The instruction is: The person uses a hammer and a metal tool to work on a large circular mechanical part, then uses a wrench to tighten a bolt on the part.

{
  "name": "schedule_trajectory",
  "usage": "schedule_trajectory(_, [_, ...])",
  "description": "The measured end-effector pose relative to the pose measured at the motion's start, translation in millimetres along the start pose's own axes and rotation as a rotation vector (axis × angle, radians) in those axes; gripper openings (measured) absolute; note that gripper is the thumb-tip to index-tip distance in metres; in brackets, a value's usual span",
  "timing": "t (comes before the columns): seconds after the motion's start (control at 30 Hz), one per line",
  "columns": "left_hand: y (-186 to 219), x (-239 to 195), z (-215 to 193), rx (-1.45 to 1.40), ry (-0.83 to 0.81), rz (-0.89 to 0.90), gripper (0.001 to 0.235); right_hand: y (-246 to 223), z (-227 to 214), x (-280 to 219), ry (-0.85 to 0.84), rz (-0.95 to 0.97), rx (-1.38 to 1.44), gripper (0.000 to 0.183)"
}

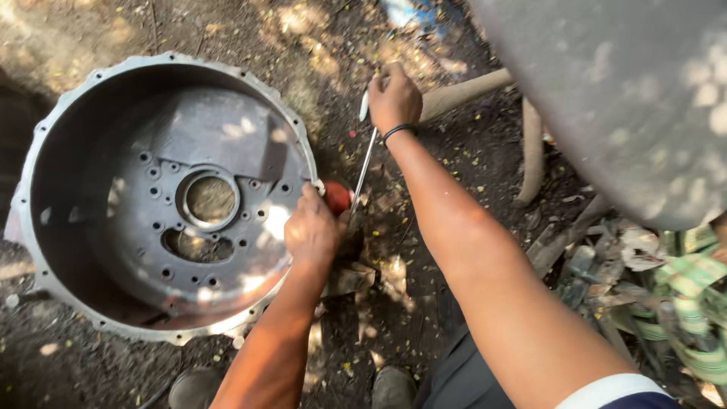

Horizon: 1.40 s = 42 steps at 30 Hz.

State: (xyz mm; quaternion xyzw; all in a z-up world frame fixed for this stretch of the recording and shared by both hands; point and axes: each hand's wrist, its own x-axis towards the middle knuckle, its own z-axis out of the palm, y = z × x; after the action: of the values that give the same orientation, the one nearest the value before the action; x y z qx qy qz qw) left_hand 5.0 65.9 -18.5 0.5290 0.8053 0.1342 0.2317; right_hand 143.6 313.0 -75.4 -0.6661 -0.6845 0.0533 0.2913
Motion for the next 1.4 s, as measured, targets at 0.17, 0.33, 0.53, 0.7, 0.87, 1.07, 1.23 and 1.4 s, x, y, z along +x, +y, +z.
schedule_trajectory(0.17, [2.2, -1.4, 1.1, -0.102, -0.004, -0.01, 0.058, -7.9, -5.3, -50.5, -0.101, 0.725, 1.11, 0.061])
schedule_trajectory(0.33, [0.4, -2.3, -8.9, -0.191, -0.019, -0.046, 0.046, -22.0, -24.8, -110.8, -0.543, 0.996, 1.441, 0.066])
schedule_trajectory(0.53, [1.2, -1.7, -8.8, -0.174, -0.012, -0.053, 0.046, -30.5, -46.8, -103.5, -0.542, 0.913, 1.415, 0.063])
schedule_trajectory(0.7, [4.2, -1.2, -12.0, -0.133, -0.02, -0.056, 0.046, -48.9, -61.5, -122.5, -0.452, 0.813, 1.469, 0.065])
schedule_trajectory(0.87, [4.4, -0.8, -11.1, -0.138, -0.005, -0.056, 0.045, -60.5, -76.2, -145.0, -0.366, 0.707, 1.54, 0.065])
schedule_trajectory(1.07, [2.5, -1.3, -8.5, -0.171, 0.038, -0.02, 0.044, -68.5, -85.0, -157.6, -0.308, 0.685, 1.666, 0.061])
schedule_trajectory(1.23, [-1.2, -2.2, -6.2, -0.207, 0.004, -0.041, 0.046, -73.2, -81.3, -156.8, -0.313, 0.69, 1.657, 0.055])
schedule_trajectory(1.4, [-11.5, -5.8, -9.8, -0.314, -0.112, 0.024, 0.066, -67.1, -75.4, -157.3, -0.341, 0.639, 1.6, 0.058])
